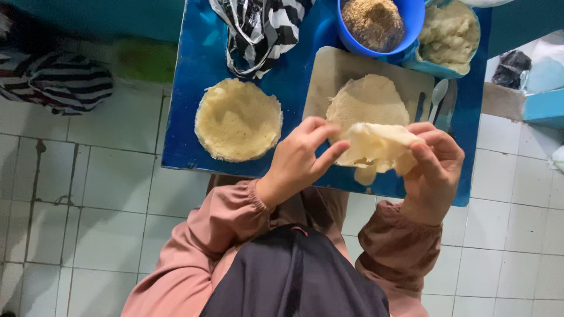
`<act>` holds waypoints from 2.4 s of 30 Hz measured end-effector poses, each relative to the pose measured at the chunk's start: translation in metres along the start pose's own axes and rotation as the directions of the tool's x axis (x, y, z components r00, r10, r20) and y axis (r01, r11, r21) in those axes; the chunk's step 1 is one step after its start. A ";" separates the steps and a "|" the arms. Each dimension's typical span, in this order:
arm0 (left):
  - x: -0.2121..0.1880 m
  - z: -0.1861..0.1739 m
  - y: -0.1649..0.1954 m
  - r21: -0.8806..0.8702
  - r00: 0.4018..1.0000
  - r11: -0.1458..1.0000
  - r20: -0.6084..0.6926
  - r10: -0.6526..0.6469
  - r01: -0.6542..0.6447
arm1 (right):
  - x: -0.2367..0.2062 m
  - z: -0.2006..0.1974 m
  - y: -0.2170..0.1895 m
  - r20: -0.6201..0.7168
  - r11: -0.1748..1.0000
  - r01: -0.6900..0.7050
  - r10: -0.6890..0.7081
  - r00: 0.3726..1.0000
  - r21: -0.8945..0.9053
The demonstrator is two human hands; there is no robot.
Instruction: The person sits on the floor at a low table and separates thin, round fried crackers that are stuck together, peeling each top layer off by hand and stacking the separated crackers on the table. They work through a pile of crackers one at a time, with bowls of ingredients and a cutting board nearby.
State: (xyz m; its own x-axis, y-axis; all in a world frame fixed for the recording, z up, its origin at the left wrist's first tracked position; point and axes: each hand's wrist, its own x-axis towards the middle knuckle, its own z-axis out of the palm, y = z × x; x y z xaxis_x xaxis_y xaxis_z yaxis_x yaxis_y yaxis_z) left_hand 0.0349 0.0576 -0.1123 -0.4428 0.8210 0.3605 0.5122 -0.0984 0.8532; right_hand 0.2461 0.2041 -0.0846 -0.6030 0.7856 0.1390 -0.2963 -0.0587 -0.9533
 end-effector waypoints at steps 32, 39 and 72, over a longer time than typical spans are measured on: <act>0.004 -0.002 -0.023 -0.601 0.919 0.696 0.252 -0.302 0.393 | 0.005 0.018 0.028 -0.130 0.977 -0.043 0.071 0.989 0.207; 0.016 0.007 -0.022 -0.562 0.883 0.688 0.377 -0.281 0.459 | 0.006 0.047 0.012 0.007 0.963 -0.114 0.116 0.993 0.245; 0.032 -0.011 -0.008 -0.341 0.995 0.940 -0.087 -0.039 0.007 | 0.015 -0.022 0.014 -0.449 0.873 0.077 0.170 0.877 0.482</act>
State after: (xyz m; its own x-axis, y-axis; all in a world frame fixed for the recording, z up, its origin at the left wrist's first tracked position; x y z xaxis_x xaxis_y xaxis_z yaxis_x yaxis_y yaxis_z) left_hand 0.0084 0.0784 -0.1038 -0.5245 0.7723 0.3584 0.2272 -0.2787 0.9331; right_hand 0.2491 0.2282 -0.1012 -0.2467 0.9556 -0.1608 -0.6621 -0.2874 -0.6922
